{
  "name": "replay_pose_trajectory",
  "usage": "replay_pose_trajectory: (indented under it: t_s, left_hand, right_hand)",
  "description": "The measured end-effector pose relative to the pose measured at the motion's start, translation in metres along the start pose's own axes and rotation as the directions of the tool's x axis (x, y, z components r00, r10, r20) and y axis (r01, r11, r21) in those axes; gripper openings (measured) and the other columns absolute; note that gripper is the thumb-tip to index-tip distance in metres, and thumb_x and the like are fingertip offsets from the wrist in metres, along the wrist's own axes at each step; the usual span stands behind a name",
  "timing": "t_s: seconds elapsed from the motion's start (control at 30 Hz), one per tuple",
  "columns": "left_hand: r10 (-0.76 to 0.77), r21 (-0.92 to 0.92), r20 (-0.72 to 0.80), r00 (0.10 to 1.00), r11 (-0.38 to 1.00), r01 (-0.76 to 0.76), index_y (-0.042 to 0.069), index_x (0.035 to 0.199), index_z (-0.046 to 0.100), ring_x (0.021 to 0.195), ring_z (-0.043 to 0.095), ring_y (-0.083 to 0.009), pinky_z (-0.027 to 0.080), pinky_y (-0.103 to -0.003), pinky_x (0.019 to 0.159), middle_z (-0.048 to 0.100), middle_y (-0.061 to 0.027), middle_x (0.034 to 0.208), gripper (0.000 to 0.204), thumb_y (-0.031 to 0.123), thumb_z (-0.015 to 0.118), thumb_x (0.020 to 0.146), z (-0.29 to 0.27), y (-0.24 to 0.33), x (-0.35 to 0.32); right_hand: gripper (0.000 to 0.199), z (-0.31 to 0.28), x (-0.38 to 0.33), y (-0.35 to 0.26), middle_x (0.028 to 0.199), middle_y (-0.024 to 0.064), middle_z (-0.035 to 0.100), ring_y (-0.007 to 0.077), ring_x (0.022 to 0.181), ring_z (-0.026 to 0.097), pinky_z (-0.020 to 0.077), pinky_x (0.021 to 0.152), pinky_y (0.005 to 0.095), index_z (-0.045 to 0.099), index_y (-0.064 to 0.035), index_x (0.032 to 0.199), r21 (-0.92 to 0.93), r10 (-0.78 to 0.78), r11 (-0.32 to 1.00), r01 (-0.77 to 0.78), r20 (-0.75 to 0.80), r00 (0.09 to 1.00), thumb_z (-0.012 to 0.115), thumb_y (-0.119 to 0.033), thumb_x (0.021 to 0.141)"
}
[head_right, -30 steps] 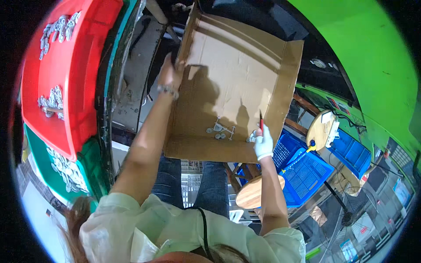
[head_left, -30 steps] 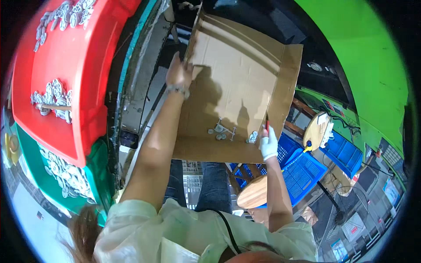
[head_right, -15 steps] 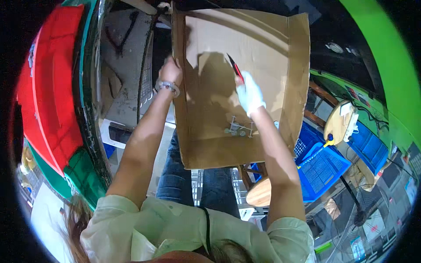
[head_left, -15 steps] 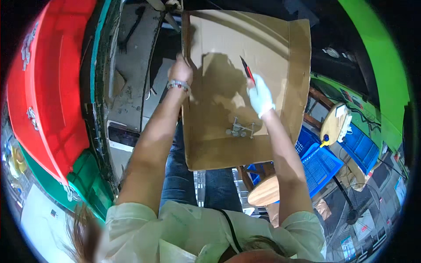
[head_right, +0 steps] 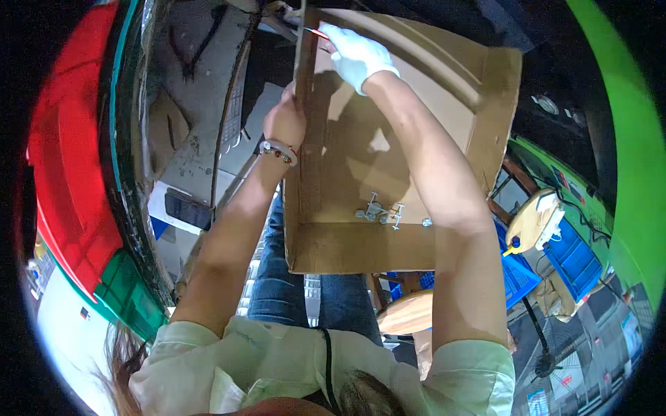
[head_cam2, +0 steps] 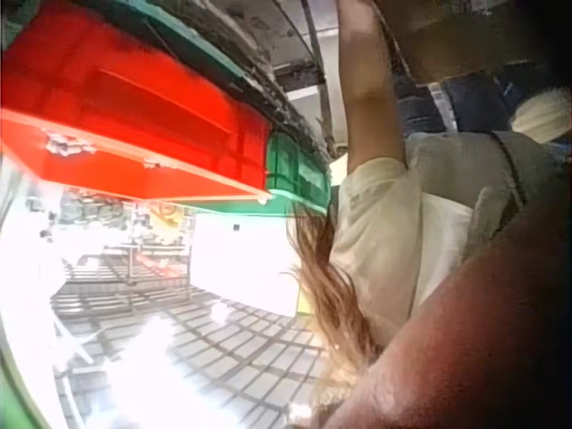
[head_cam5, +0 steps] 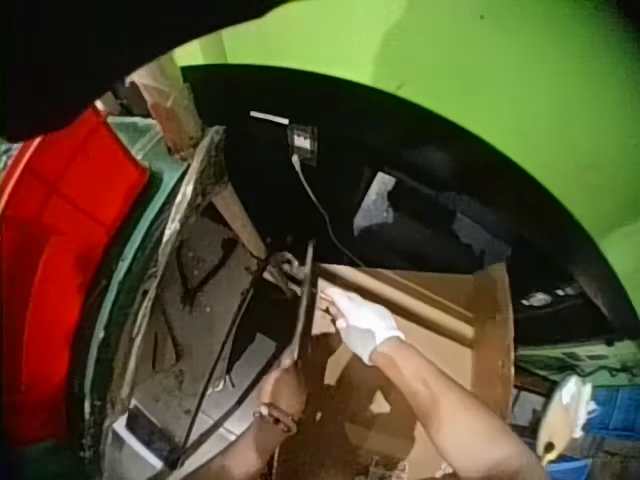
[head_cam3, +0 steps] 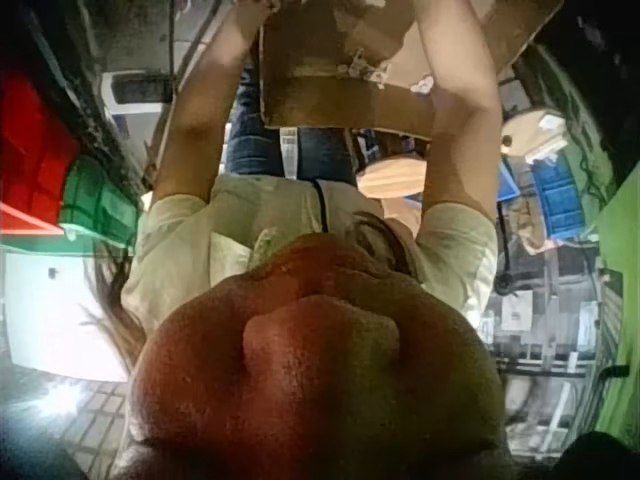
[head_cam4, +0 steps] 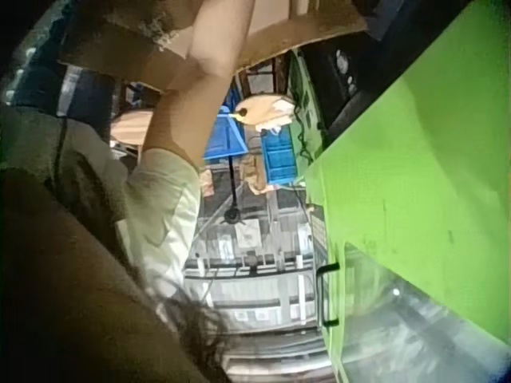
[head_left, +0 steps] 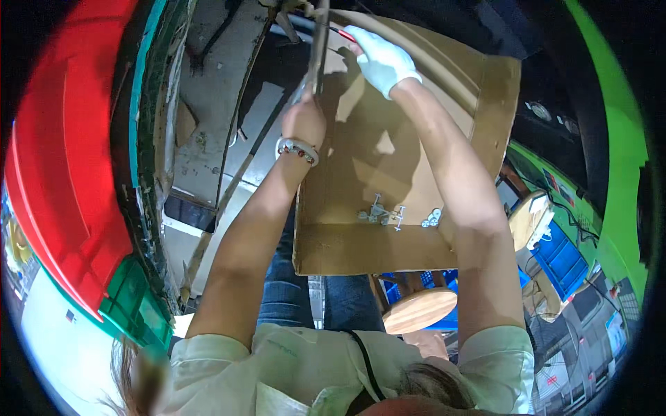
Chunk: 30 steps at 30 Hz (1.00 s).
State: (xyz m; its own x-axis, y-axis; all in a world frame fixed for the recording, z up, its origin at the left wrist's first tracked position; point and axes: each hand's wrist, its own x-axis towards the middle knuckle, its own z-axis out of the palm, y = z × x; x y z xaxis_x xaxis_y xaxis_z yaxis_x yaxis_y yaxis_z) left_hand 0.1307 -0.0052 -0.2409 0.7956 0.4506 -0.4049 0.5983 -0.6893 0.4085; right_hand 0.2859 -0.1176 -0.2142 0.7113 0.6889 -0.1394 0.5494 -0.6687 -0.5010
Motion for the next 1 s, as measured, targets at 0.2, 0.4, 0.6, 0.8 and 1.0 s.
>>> replay_pose_trajectory:
  t_s: [0.2,0.4,0.6,0.8,1.0]
  left_hand:
    - [0.221,0.033,0.088,0.971,0.974,-0.225,0.004,0.103,0.052,0.075,0.063,-0.0386,0.051,-0.049,0.068,0.064,-0.0228,0.079,0.027,0.025,0.043,0.089,-0.001,0.037,0.051]
    - [0.241,-0.069,0.100,0.965,0.970,-0.235,0.002,0.097,0.052,0.077,0.062,-0.0400,0.050,-0.049,0.069,0.062,-0.0255,0.081,0.027,0.026,0.045,0.088,-0.004,0.006,0.064]
    - [0.213,-0.010,0.034,0.976,0.977,-0.213,0.002,0.098,0.052,0.074,0.062,-0.0398,0.050,-0.049,0.066,0.063,-0.0235,0.079,0.025,0.024,0.047,0.087,0.007,0.014,0.055]
    - [0.166,0.010,0.032,0.986,0.986,-0.166,0.004,0.101,0.051,0.069,0.063,-0.0389,0.050,-0.049,0.064,0.063,-0.0216,0.073,0.025,0.026,0.047,0.088,0.008,0.016,0.056]
    - [0.191,0.049,0.024,0.981,0.980,-0.192,0.005,0.101,0.052,0.066,0.063,-0.0377,0.051,-0.048,0.060,0.063,-0.0212,0.070,0.024,0.025,0.047,0.088,0.010,0.026,0.053]
  right_hand:
    - [0.035,-0.030,0.006,0.017,0.118,0.0152,0.055,0.0360,0.103,0.054,0.0451,0.085,0.0440,0.046,-0.0199,0.125,-0.141,0.091,0.986,-0.090,-0.002,0.996,0.042,-0.031,0.092]
    - [0.032,-0.020,0.021,0.046,0.113,0.0143,0.058,0.0360,0.098,0.056,0.0461,0.082,0.0442,0.048,-0.0198,0.122,-0.198,0.048,0.979,-0.050,-0.018,0.999,0.042,-0.031,0.092]
    - [0.036,-0.046,0.040,0.019,0.112,0.0198,0.058,0.0357,0.101,0.056,0.0438,0.086,0.0418,0.052,-0.0142,0.114,-0.017,-0.069,0.997,0.069,0.009,0.998,0.044,-0.038,0.088]
    - [0.029,-0.047,0.066,0.013,0.099,0.0219,0.061,0.0381,0.095,0.057,0.0439,0.080,0.0461,0.056,-0.0105,0.099,-0.112,0.317,0.941,-0.319,-0.036,0.948,0.039,-0.032,0.090]
    - [0.036,-0.036,0.114,0.073,0.099,0.0212,0.061,0.0402,0.098,0.055,0.0437,0.083,0.0446,0.060,-0.0073,0.097,0.086,0.273,0.962,-0.260,-0.228,0.935,0.038,-0.035,0.091]
